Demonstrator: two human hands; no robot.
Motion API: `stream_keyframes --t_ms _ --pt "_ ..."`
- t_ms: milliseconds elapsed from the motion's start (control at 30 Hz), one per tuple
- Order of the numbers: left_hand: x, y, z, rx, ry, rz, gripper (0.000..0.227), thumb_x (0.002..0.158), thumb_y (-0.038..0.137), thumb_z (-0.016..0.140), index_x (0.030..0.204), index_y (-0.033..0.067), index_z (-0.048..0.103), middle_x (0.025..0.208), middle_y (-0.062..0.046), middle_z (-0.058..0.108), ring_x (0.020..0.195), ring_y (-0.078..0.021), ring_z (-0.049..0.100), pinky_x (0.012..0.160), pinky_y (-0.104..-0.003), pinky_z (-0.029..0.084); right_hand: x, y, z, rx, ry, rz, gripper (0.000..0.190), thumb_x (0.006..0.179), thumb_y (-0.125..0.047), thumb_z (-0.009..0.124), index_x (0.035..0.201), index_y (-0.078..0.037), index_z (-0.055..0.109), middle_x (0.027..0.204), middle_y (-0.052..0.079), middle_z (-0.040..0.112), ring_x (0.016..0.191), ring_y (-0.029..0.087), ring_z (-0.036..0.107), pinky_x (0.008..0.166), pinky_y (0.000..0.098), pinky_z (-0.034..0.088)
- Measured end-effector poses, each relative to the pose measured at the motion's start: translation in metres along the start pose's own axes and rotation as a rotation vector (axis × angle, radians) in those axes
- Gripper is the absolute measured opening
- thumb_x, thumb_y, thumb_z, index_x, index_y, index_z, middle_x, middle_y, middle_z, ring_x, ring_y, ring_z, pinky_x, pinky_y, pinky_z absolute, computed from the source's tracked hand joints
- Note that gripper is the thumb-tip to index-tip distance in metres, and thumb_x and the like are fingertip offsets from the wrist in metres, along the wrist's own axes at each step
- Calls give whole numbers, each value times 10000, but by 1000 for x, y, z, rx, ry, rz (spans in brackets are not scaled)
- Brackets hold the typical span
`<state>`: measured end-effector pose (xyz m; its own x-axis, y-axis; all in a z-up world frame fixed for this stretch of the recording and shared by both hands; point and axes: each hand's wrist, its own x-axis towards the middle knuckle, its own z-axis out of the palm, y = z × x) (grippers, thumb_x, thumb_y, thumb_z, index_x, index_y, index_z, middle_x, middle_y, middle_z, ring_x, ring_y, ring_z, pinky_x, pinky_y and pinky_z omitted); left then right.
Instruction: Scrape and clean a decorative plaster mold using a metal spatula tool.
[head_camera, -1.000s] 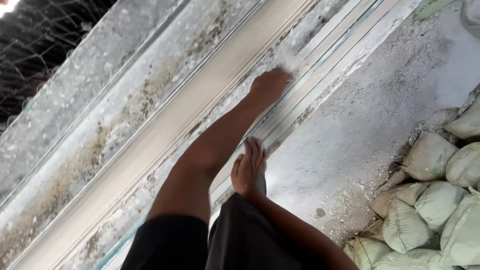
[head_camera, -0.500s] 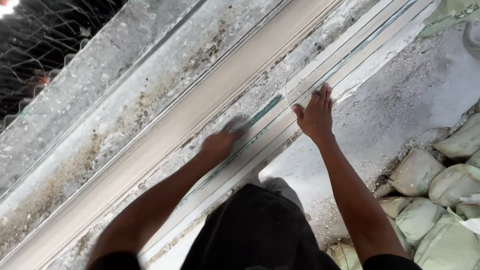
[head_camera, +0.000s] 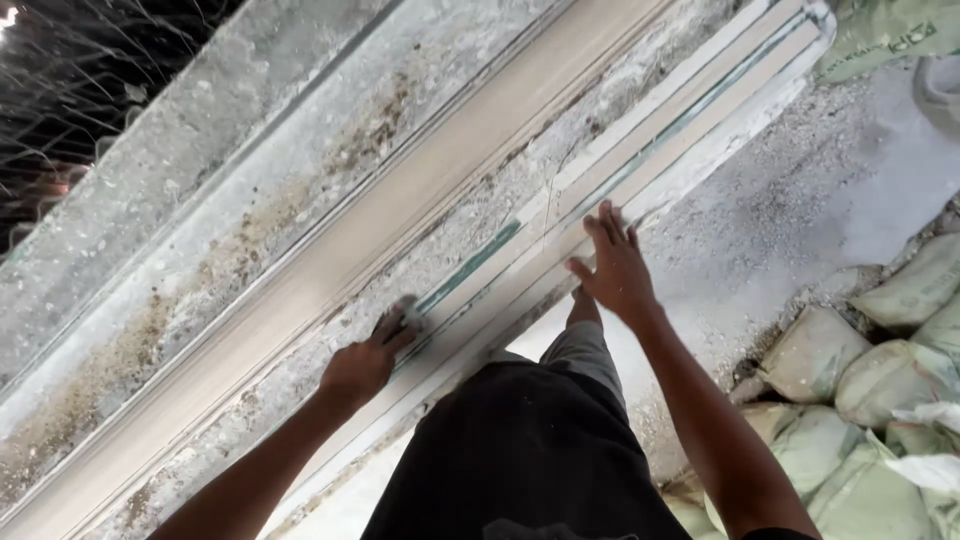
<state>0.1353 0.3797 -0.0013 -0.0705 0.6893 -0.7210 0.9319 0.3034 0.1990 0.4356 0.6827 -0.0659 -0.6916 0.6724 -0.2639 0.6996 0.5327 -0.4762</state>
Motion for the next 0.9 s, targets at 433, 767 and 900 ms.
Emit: stream_keyframes --t_ms 433,767,900 --pt "360 234 -156 27 421 293 249 1019 182 583 1247 236 668 1210 -112 713 1109 -324 716 833 -470 628 46 128 -84 293 -186 -143 469 938 -320 672 1309 -38 613 1494 210 558 1404 376 496 1143 475 416" --pt "127 119 -84 -36 6 -19 843 931 -36 495 1562 469 256 1722 -1 134 702 -206 731 496 -318 618 158 259 -119 -144 150 -117 1189 860 -653 757 1514 198 244 1555 454 174 1512 615 106 1248 654 129" --pt "252 163 -97 -62 186 113 556 977 126 575 1477 362 514 1238 -126 673 958 -347 717 766 -513 613 153 263 -116 -141 89 -11 1282 850 -737 723 1544 194 181 1599 491 55 1511 647 1 1215 667 132"
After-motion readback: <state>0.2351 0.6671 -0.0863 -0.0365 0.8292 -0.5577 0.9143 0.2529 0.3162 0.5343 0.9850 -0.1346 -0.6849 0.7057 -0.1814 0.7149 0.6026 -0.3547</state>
